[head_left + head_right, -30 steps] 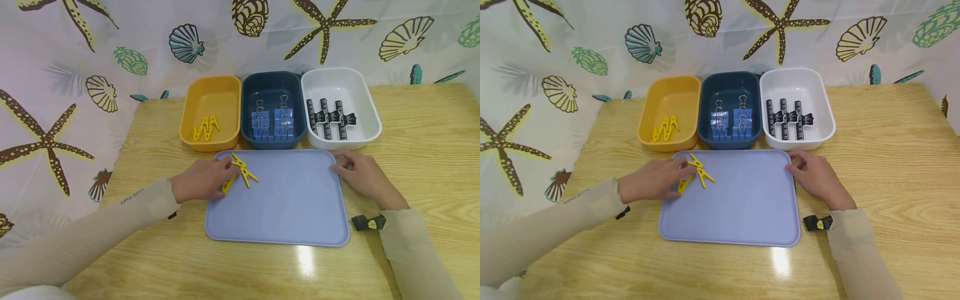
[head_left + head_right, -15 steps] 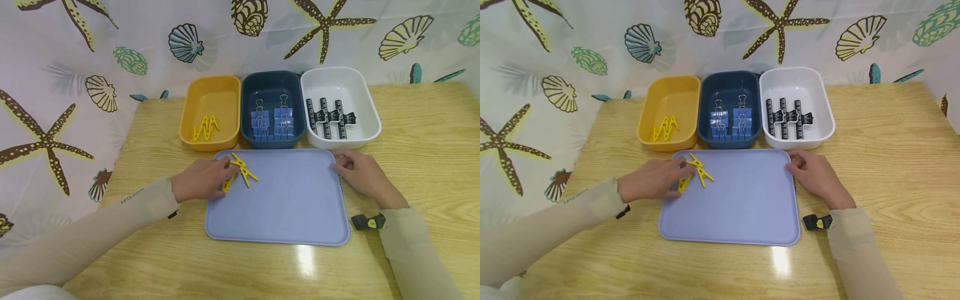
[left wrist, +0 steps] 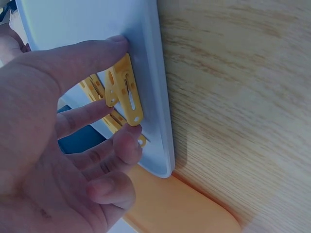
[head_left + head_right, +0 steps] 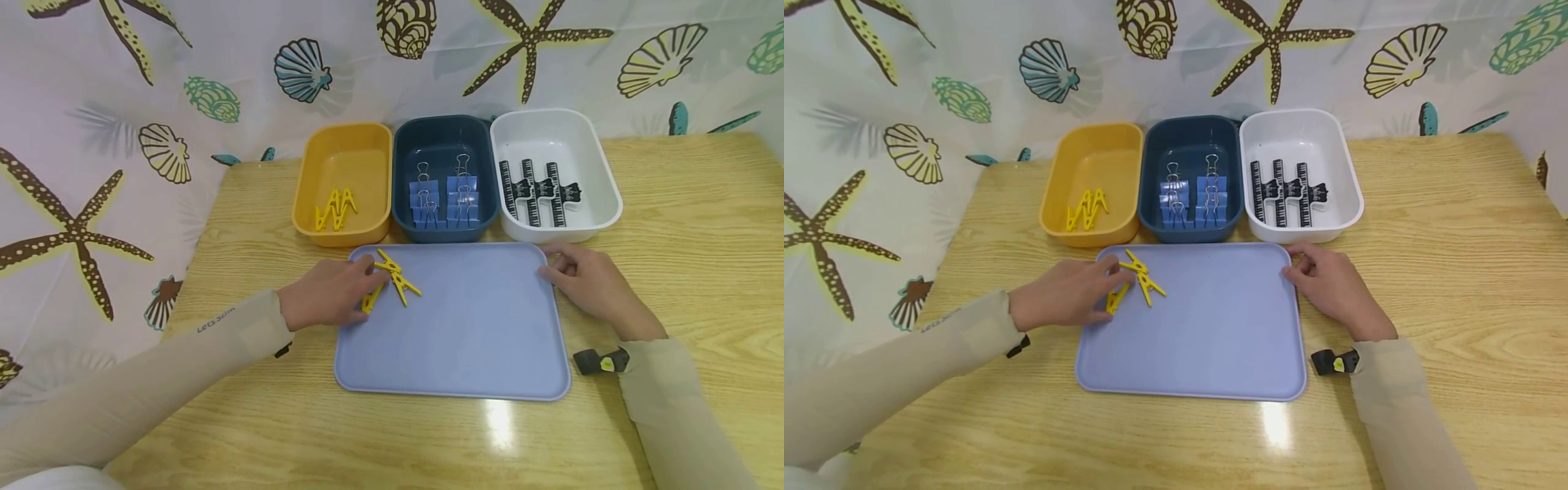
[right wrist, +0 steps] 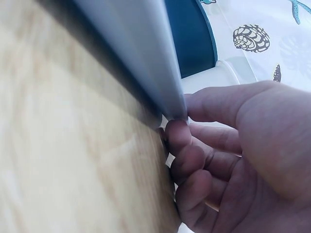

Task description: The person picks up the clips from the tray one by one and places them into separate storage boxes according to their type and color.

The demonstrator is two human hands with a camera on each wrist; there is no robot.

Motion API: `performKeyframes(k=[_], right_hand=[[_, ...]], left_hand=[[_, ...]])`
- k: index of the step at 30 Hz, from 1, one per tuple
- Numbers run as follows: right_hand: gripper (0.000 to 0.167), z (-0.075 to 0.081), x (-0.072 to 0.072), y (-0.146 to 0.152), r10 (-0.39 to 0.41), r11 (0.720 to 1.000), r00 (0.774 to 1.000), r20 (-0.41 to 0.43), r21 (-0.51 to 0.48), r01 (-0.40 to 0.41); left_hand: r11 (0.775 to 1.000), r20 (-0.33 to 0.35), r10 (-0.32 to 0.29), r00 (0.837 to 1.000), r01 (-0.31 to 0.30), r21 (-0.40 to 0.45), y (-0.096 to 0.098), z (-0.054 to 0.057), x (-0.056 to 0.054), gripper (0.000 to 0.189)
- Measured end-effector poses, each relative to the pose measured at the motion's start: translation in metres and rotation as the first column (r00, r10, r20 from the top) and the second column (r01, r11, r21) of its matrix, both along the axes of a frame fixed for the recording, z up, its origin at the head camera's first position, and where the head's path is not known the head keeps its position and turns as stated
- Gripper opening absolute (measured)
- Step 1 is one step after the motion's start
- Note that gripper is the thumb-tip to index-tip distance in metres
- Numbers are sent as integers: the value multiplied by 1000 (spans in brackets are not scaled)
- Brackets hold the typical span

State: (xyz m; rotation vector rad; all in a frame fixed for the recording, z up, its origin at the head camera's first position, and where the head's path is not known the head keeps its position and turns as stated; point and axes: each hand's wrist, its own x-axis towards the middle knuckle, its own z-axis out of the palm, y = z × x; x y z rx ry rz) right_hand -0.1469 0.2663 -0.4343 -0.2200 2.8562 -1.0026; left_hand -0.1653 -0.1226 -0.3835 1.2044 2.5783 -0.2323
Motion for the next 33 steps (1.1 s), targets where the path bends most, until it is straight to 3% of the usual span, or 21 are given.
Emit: performKeyframes(k=[22, 33], right_hand=[[33, -1, 0, 0, -1, 1000, 1000, -22, 14, 1], [31, -2, 0, 0, 2, 1000, 999, -36, 13, -2]], left_hand=[[1000, -44, -3, 999, 4, 14, -2, 8, 1, 59], [999, -62, -8, 998, 10, 39, -1, 21, -2, 55]])
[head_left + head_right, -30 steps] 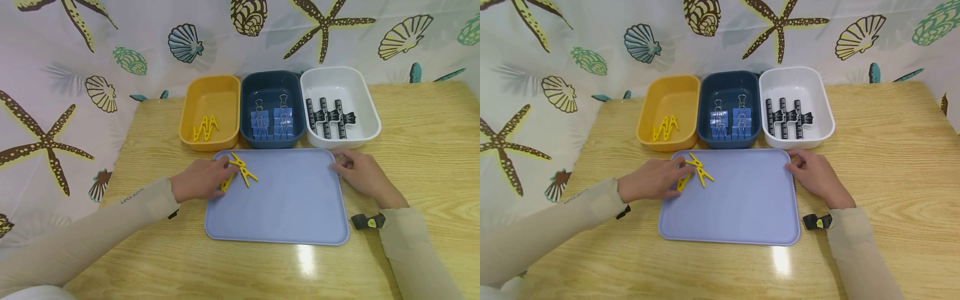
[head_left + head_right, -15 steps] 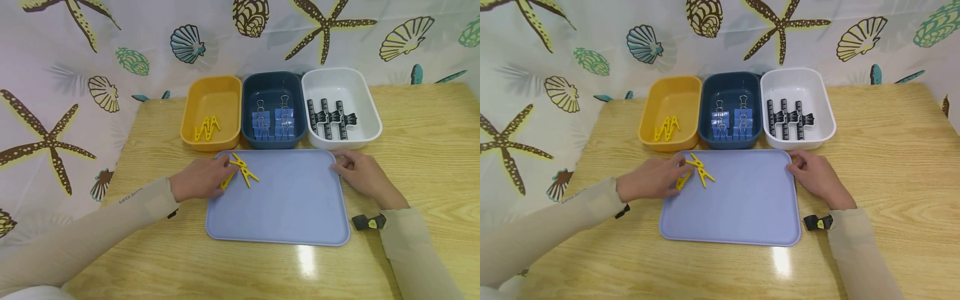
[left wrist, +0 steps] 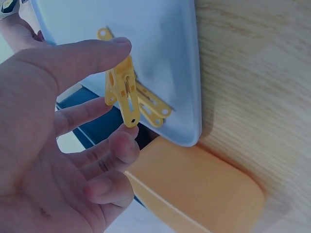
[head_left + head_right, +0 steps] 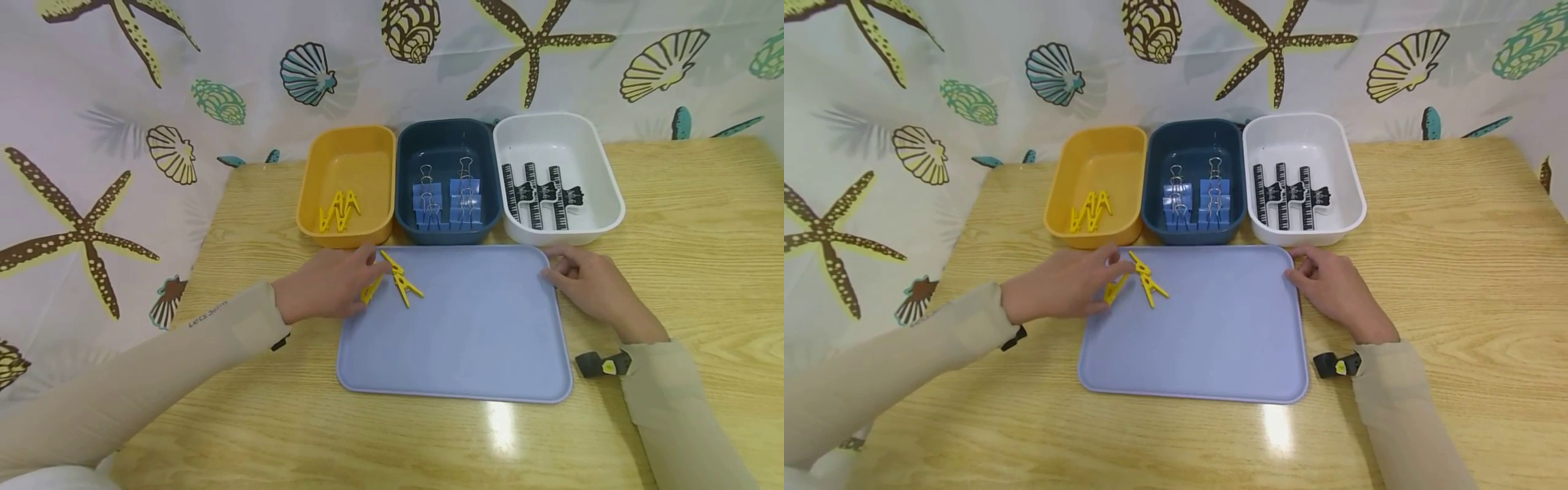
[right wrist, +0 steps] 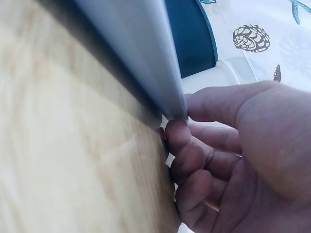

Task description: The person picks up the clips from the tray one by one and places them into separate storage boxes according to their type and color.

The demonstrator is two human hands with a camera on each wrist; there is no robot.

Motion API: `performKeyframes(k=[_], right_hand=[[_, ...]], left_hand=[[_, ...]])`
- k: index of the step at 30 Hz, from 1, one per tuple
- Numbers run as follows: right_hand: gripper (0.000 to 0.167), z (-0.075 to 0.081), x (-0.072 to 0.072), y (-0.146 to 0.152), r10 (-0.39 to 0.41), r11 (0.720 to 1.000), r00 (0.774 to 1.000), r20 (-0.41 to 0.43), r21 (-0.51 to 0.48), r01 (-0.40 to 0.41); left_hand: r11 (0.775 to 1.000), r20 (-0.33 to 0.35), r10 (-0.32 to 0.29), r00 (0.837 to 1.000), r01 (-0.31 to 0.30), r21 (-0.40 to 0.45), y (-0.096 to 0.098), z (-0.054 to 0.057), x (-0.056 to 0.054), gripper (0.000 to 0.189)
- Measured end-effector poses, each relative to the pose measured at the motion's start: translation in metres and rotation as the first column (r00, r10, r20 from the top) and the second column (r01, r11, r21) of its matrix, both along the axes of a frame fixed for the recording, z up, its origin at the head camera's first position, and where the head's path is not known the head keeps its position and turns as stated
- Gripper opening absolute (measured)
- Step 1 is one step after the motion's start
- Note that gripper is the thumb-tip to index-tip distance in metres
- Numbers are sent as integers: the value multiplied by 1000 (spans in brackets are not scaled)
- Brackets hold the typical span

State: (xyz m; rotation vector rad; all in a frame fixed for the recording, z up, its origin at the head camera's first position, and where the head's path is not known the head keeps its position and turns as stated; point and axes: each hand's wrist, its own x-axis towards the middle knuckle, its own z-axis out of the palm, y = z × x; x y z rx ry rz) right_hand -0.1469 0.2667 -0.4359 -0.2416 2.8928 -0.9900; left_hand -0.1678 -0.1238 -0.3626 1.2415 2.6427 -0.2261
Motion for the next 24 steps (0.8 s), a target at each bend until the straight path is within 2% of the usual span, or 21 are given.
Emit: performKeyframes(k=[9, 15, 24], right_hand=[[33, 0, 1, 0, 1, 1000, 1000, 19, -2, -1], [33, 1, 1, 0, -3, 1000, 1000, 20, -3, 3], [31, 1, 0, -1, -2, 1000, 1000, 15, -11, 2]], left_hand=[[1000, -9, 8, 1000, -8, 8, 0, 10, -2, 60], [999, -34, 22, 999, -21, 36, 1, 17, -7, 57], [999, -61, 33, 998, -31, 33, 1, 22, -11, 58]])
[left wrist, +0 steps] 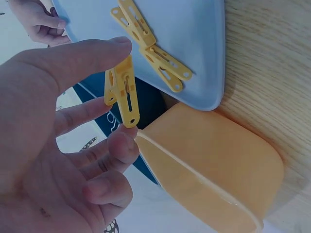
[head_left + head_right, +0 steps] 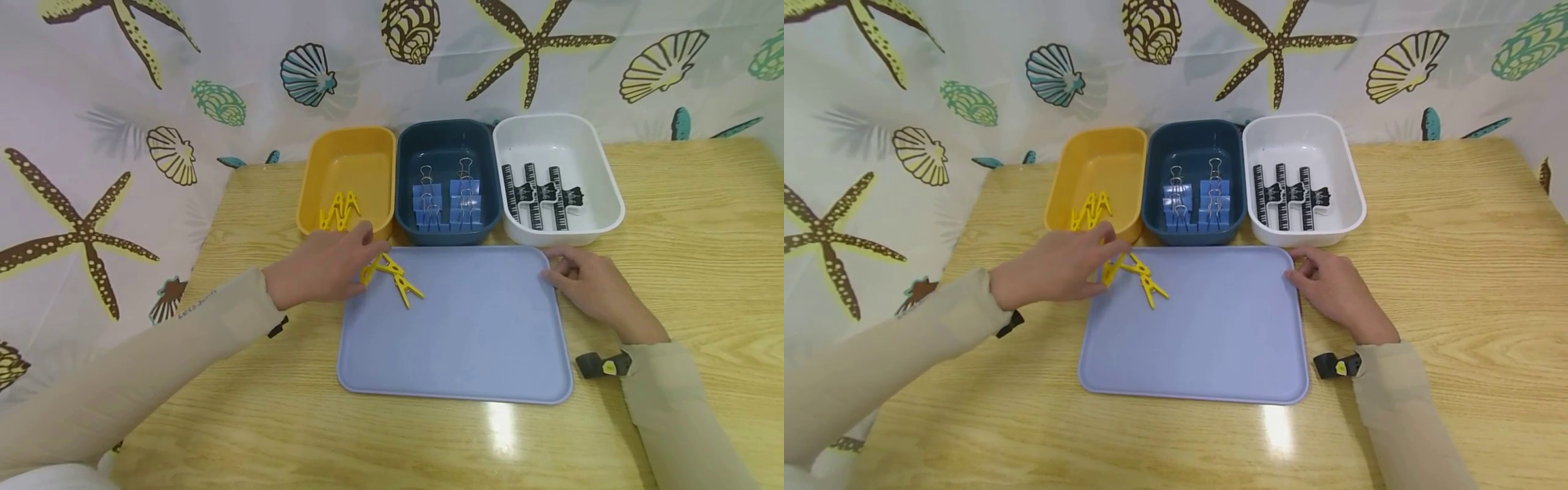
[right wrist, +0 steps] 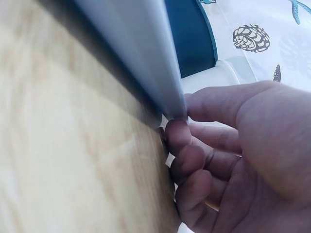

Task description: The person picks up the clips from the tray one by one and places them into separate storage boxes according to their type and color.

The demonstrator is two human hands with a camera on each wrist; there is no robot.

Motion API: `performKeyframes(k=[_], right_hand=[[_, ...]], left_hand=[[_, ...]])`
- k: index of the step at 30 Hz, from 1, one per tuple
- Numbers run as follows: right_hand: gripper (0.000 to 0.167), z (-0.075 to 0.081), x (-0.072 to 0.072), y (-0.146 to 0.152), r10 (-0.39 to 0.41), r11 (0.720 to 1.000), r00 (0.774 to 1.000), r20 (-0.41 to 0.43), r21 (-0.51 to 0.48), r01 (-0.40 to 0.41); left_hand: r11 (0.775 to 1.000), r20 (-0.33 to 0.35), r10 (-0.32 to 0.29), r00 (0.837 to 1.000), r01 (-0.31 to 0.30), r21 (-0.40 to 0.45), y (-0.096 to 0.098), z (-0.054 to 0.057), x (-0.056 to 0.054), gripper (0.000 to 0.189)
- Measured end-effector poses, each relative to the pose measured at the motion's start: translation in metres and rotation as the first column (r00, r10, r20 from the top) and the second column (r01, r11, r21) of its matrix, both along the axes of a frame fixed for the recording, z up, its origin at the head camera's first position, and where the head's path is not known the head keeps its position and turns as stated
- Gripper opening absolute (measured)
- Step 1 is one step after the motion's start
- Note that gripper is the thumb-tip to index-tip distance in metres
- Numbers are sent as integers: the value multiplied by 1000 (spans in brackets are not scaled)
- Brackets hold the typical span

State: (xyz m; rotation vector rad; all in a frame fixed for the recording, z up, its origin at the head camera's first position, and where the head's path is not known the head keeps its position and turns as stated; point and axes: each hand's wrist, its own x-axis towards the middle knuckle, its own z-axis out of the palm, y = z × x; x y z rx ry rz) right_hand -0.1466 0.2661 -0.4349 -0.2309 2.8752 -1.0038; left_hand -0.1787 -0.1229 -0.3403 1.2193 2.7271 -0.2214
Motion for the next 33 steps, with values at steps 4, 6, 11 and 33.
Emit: performKeyframes(k=[4, 6, 11, 33], right_hand=[[33, 0, 0, 1, 1, 1000, 1000, 7, -1, -1], [33, 0, 0, 1, 1, 1000, 1000, 7, 0, -1], [32, 0, -1, 0, 2, 1000, 1000, 9, -2, -2], [33, -1, 0, 1, -6, 1000, 1000, 12, 10, 6]], left_hand=[[1000, 12, 17, 1000, -17, 10, 1, 3, -2, 57], [1000, 21, 27, 999, -27, 9, 1, 5, -3, 58], [999, 7, 41, 999, -41, 19, 0, 8, -8, 56], [997, -1, 83, 997, -83, -2, 2, 17, -21, 56]])
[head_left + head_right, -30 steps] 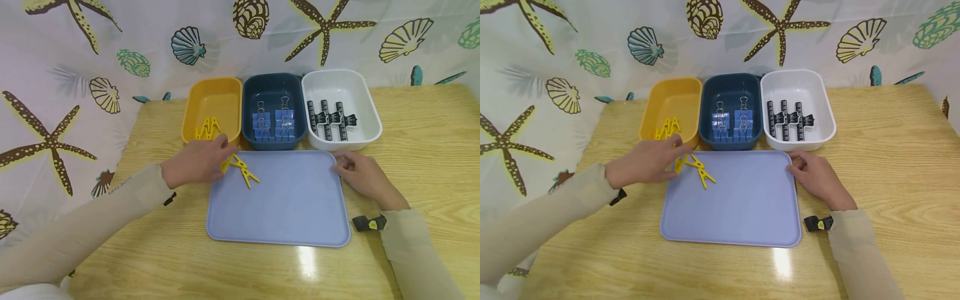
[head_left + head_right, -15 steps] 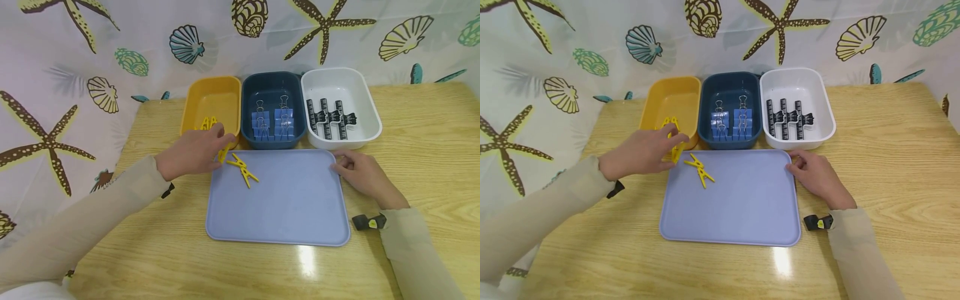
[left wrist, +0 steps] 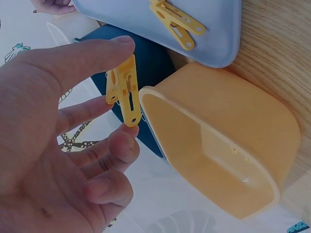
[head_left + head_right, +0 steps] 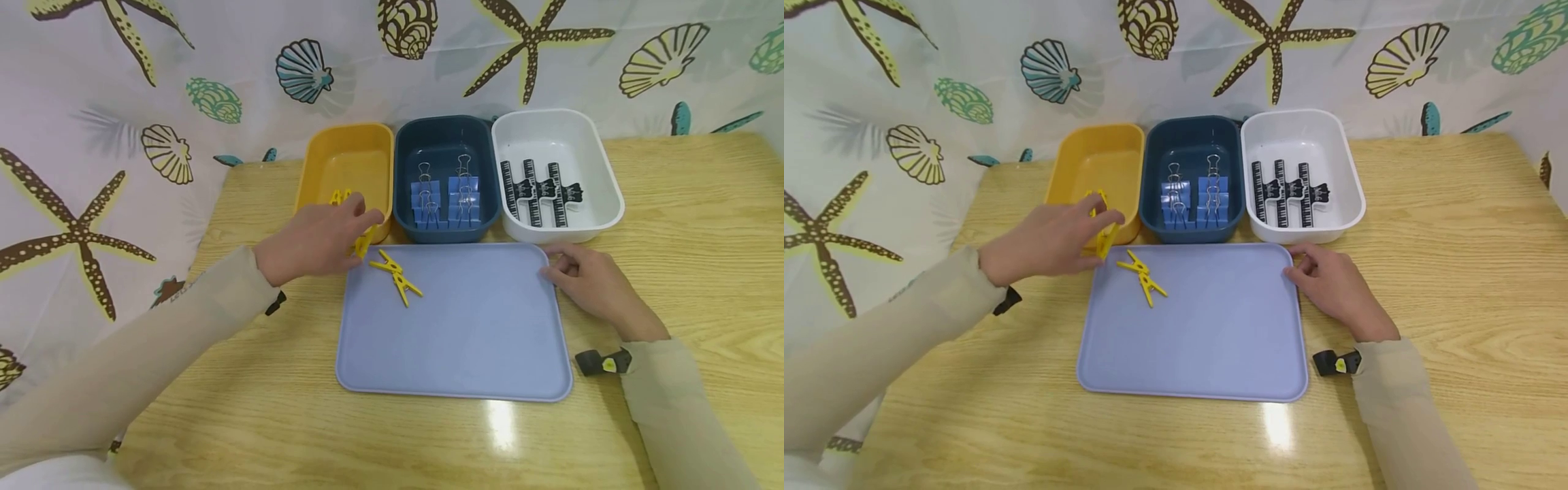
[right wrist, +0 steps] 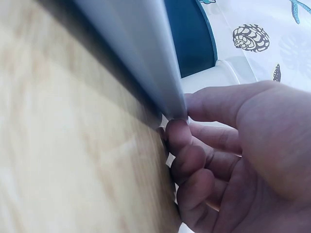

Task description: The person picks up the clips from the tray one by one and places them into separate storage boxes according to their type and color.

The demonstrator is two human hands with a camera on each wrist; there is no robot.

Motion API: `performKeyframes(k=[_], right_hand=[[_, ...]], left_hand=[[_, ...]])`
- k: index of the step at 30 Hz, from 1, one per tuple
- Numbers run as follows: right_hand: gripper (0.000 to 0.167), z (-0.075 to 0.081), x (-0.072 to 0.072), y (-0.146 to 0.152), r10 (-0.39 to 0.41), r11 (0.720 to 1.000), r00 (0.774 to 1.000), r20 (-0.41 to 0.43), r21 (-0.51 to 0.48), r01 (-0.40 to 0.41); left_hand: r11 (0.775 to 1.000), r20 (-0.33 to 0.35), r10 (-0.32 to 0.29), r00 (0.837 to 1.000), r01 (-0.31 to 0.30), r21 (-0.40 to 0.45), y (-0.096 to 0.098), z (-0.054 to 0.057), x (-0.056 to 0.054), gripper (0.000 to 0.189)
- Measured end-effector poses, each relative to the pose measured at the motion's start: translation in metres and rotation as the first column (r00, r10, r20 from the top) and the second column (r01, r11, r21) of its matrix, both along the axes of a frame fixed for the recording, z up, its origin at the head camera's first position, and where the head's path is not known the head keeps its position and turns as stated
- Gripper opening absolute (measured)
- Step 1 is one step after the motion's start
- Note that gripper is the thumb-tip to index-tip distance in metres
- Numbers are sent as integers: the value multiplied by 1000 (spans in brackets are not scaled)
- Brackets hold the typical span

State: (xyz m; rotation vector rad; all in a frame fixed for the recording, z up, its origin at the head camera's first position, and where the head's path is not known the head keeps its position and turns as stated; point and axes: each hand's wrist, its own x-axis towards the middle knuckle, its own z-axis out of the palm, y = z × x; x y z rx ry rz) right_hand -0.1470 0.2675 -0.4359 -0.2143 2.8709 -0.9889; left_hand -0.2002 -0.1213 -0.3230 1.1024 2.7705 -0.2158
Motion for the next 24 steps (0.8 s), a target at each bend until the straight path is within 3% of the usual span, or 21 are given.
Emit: performKeyframes(k=[24], right_hand=[[33, -1, -1, 0, 1, 1000, 1000, 0, 0, -1]], left_hand=[[1000, -3, 25, 1000, -25, -3, -3, -1, -13, 62]])
